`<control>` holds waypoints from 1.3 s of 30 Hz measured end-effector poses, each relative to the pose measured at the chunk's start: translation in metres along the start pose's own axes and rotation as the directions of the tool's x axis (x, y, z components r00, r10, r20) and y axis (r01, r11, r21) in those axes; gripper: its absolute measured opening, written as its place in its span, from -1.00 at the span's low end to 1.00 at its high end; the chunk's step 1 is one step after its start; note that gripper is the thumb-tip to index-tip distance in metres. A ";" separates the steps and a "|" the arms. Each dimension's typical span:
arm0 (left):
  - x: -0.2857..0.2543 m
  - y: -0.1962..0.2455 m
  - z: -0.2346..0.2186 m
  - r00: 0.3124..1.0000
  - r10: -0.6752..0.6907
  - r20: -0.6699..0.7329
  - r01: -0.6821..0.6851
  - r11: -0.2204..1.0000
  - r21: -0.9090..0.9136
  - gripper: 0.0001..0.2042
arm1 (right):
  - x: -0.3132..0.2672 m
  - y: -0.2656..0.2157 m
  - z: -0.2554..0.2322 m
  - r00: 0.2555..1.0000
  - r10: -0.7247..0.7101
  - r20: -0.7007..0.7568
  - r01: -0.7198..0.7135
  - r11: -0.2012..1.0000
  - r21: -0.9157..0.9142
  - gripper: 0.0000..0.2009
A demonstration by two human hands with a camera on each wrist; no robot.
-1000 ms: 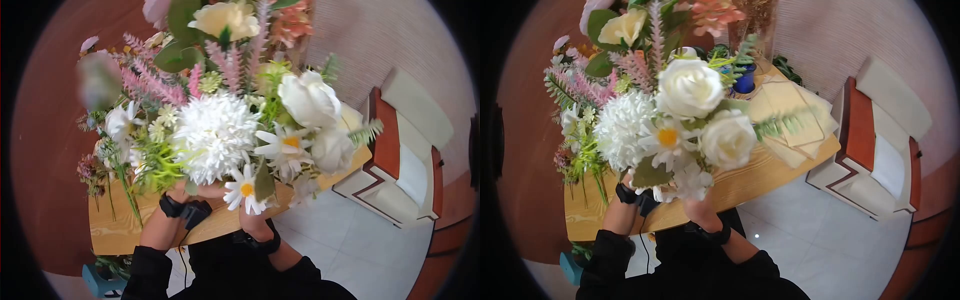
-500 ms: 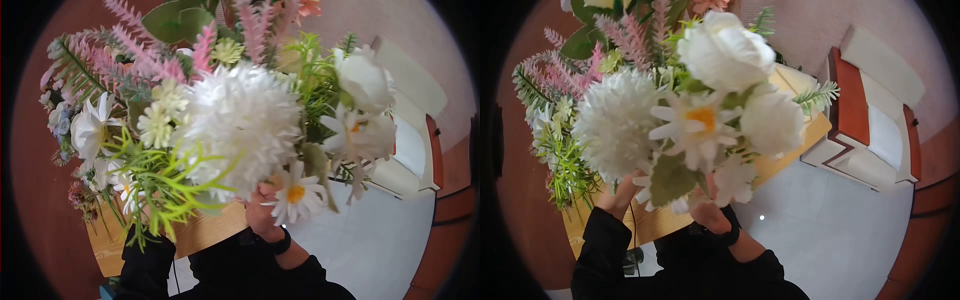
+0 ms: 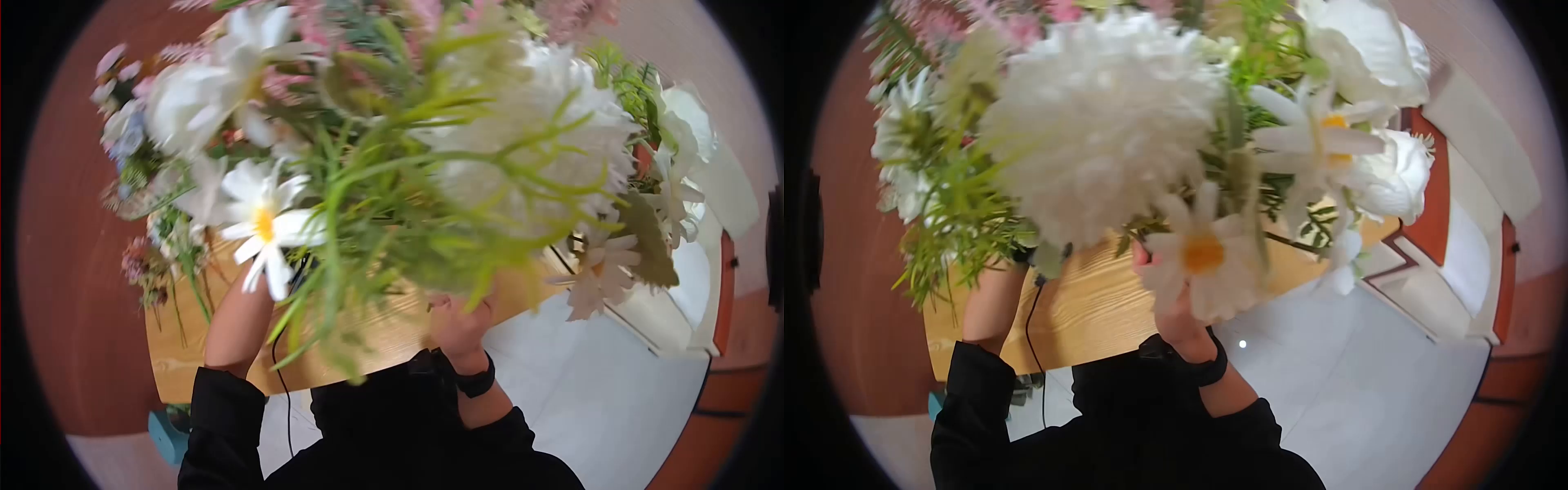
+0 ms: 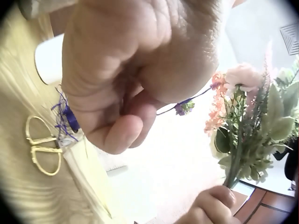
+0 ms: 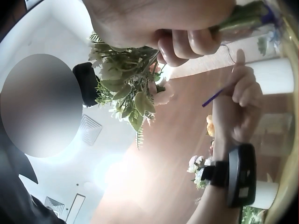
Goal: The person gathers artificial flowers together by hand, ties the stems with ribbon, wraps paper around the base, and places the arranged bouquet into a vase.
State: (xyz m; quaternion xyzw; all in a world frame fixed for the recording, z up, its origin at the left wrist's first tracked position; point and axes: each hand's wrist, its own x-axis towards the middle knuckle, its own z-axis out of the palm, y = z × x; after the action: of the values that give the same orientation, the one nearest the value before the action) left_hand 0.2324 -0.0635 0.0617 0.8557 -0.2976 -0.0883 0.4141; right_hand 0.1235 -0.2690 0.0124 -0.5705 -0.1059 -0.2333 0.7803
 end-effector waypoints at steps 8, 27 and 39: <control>-0.133 0.039 0.009 0.954 -0.199 -0.225 0.200 0.980 -0.018 -0.75 | -0.021 -0.028 0.053 0.835 0.434 0.338 -0.547 0.714 0.438 -0.86; -0.196 0.013 0.034 0.950 -0.110 -0.293 0.206 0.925 0.320 -0.79 | -0.053 0.011 0.090 0.918 0.391 0.069 -0.379 0.812 0.443 -0.91; -0.185 -0.013 0.035 0.885 -0.387 -0.257 0.351 0.920 -0.176 -0.86 | -0.053 0.018 0.083 0.918 0.363 0.157 -0.393 0.796 0.461 -0.87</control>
State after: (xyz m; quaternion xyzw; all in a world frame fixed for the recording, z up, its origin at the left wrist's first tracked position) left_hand 0.0746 0.0276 0.0112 0.8727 -0.0599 -0.0587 0.4810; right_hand 0.0947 -0.1737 0.0012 -0.3737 -0.0681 -0.0214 0.9248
